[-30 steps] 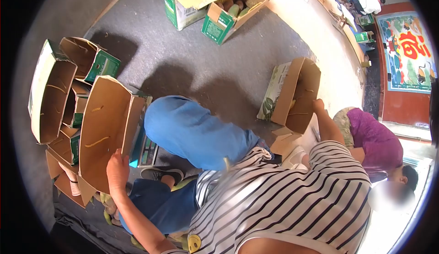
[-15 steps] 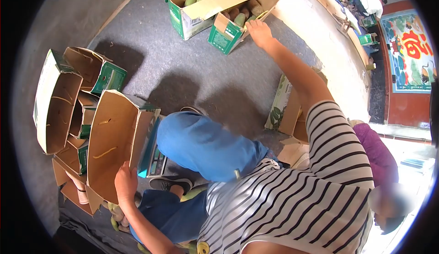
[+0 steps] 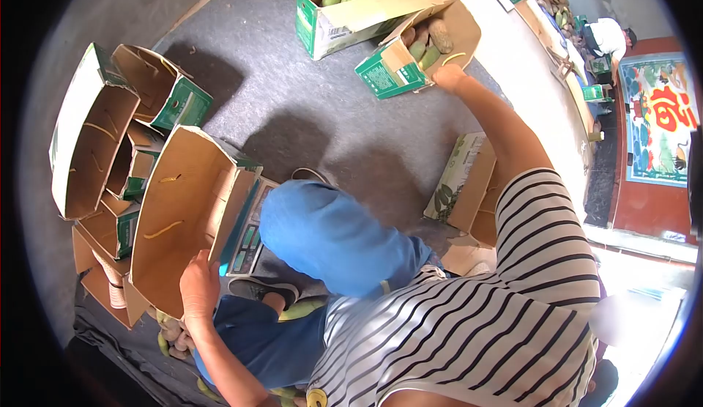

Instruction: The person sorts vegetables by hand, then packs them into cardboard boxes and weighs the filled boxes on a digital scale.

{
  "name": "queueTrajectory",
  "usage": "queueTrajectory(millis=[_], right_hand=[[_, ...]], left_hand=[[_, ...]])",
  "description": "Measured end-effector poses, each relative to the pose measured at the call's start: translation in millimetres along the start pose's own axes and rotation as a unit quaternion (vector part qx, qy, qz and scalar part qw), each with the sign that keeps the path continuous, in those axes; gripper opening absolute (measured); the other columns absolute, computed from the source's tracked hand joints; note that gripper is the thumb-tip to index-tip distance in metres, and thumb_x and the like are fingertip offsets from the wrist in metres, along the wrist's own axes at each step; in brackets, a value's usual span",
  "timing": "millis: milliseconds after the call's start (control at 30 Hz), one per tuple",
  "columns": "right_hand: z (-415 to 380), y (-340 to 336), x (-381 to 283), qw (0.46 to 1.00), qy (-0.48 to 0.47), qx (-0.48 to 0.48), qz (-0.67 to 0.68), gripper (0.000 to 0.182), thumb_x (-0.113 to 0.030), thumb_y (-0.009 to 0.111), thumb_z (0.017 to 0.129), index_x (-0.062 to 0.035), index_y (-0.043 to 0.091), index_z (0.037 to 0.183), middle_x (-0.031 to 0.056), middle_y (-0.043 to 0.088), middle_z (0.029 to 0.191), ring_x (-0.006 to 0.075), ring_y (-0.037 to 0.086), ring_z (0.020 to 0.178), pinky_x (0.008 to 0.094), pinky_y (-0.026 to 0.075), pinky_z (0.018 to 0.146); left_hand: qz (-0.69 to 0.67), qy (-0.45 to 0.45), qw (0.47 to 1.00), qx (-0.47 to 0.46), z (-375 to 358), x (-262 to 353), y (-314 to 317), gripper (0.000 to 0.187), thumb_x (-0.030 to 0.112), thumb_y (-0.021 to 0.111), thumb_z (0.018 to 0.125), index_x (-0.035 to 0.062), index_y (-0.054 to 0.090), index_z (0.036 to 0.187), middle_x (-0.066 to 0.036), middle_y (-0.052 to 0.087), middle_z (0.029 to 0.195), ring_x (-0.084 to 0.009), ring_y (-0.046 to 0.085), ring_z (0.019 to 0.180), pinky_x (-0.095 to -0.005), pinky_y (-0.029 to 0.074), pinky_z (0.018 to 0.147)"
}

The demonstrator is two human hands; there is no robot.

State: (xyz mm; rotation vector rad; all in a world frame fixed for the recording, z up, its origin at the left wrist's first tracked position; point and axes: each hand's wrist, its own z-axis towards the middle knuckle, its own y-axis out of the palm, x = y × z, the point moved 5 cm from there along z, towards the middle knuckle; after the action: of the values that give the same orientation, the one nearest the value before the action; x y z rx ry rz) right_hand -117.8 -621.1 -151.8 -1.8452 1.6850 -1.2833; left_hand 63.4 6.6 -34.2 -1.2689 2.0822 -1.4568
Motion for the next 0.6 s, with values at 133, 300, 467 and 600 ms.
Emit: queueTrajectory(millis=[133,300,467,600], right_hand=[[-48.2,36.4,-1.3,0.995,-0.027,-0.087,-0.047,0.012,-0.011,0.059,0.074,-0.0106,0.068,0.081,0.0123,0.067,0.083,0.0304,0.065,0.077,0.0396,0.052,0.063],[-130.5,68.1,-20.0,0.993,-0.012,-0.109,0.045,0.013,-0.011,0.061,0.073,-0.0104,0.068,0.084,0.0112,0.066,0.081,0.0314,0.065,0.077,0.0397,0.051,0.061],[-187.6,80.2,-48.8,0.98,-0.045,-0.181,0.064,0.016,-0.016,0.057,0.077,-0.0098,0.066,0.088,0.0116,0.066,0.083,0.0319,0.063,0.079,0.0411,0.05,0.064],[-177.1,17.2,-53.0,0.96,-0.059,-0.262,0.078,0.019,-0.02,0.055,0.08,-0.0094,0.064,0.092,0.012,0.065,0.085,0.0322,0.062,0.081,0.0421,0.049,0.067]], left_hand=[[-0.007,0.016,1.0,0.004,-2.9,2.0,5.9,0.018,0.011,0.057,0.08,0.003,0.056,0.096,-0.02,0.061,0.086,-0.0378,0.058,0.082,-0.0453,0.046,0.07],[-0.002,0.015,1.0,0.006,-4.5,2.6,7.6,0.019,0.01,0.056,0.081,0.0021,0.055,0.097,-0.02,0.061,0.087,-0.0383,0.058,0.082,-0.0458,0.046,0.07],[0.005,0.009,1.0,-0.006,-1.7,-2.0,9.4,0.022,0.011,0.057,0.08,0.0016,0.055,0.1,-0.02,0.061,0.088,-0.0376,0.058,0.083,-0.0453,0.047,0.071],[0.023,0.001,1.0,-0.012,-1.4,-4.3,8.8,0.022,0.012,0.059,0.079,0.0012,0.056,0.098,-0.019,0.061,0.09,-0.0356,0.058,0.086,-0.0434,0.047,0.073]])
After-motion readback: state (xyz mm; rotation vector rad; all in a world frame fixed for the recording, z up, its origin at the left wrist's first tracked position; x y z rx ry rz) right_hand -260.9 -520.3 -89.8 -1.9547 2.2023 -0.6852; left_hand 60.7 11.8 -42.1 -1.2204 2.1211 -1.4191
